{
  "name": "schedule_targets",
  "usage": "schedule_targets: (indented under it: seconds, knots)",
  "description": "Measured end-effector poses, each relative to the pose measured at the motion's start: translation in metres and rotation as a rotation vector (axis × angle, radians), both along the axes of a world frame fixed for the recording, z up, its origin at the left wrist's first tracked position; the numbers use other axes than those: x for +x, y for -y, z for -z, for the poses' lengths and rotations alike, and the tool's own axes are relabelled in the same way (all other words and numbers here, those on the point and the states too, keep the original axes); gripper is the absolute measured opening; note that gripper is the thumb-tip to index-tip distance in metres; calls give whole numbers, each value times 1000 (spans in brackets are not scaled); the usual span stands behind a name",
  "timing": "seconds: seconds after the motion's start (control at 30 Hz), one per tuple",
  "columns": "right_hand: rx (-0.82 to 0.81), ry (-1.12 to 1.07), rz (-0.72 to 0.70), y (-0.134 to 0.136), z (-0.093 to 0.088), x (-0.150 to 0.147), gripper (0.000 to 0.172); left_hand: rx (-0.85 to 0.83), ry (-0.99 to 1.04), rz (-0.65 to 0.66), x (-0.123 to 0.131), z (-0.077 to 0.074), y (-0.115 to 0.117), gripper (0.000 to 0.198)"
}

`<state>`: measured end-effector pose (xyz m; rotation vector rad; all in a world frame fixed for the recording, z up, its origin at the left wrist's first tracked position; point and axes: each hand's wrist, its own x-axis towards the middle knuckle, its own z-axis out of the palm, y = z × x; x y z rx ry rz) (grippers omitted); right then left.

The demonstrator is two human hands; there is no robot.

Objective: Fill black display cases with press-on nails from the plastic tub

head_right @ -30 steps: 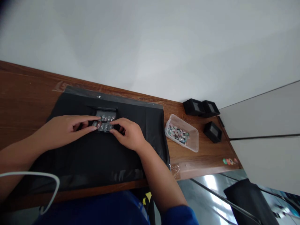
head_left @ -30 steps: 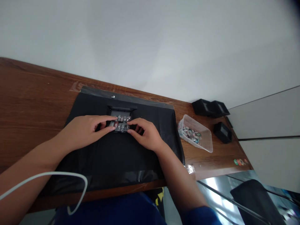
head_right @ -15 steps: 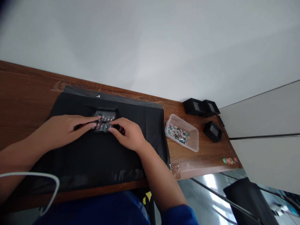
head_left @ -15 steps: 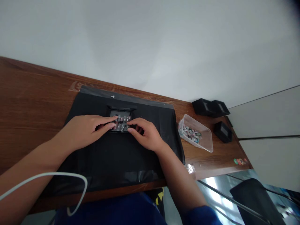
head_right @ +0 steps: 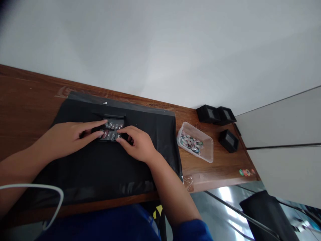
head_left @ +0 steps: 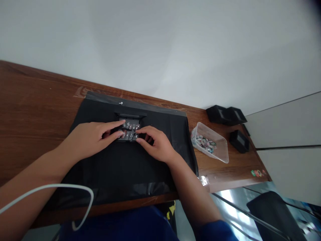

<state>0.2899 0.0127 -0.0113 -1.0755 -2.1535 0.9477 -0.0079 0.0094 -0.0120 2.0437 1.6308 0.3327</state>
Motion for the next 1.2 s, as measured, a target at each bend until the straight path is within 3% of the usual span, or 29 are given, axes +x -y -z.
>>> schedule_targets:
  seconds: [0.47,0.7,0.97,1.2]
  knots:
    - [0,-9,3,0,5,2,23,-15,35,15,-3,4,0,79]
    - [-4,-16,1,0,3,1,22,-24,11,12,2,-4,-1,72]
    - [19,-37,-10,0,4,1,22,-51,53,13,-4,2,-4,70]
    - [21,-3,116,0,4,0,29,-44,114,-23,-10,10,-4,71]
